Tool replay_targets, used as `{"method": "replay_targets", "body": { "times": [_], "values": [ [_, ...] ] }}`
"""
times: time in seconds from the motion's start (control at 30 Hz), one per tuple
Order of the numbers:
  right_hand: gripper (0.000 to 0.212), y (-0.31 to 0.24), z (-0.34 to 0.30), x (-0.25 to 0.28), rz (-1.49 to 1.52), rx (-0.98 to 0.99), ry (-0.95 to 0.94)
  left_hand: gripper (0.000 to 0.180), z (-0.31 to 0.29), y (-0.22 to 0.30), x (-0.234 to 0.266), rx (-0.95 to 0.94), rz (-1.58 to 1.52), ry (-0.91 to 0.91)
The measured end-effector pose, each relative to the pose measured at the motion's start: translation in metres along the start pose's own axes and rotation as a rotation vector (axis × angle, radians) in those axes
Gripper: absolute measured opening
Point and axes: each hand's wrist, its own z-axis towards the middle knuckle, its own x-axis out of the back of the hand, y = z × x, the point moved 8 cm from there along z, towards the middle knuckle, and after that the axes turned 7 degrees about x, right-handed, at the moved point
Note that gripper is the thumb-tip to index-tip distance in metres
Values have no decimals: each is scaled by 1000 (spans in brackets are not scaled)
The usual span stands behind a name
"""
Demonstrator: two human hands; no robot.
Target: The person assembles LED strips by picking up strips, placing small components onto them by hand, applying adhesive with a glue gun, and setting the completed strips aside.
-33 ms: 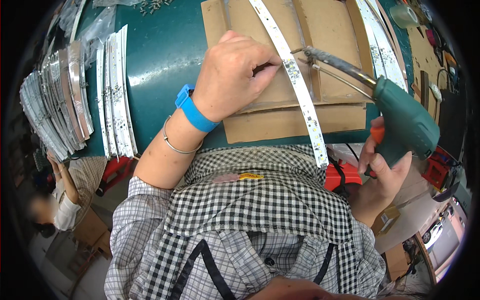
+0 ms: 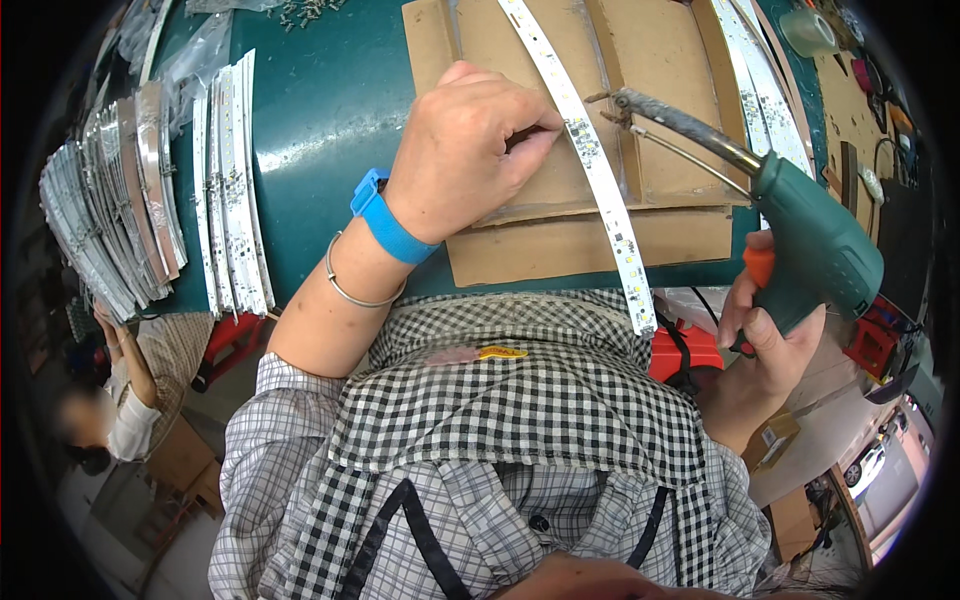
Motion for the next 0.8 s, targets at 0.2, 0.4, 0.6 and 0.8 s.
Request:
{"method": "replay_targets", "body": {
  "times": [0.2, 0.4, 0.6, 0.8],
  "values": [
    [81, -3, 3, 0, 28, 52, 8, 14, 0, 0, 1, -14, -1, 9],
    [83, -11, 6, 7, 60, 105, -28, 17, 1, 4, 4, 8, 31, -47],
    [80, -23, 5, 26, 91, 201, -25, 22, 0, 28, 27, -87, 125, -3],
    [56, -27, 18, 53, -170, 326, 255, 27, -20, 91, -5, -267, -48, -307]
  ]
}}
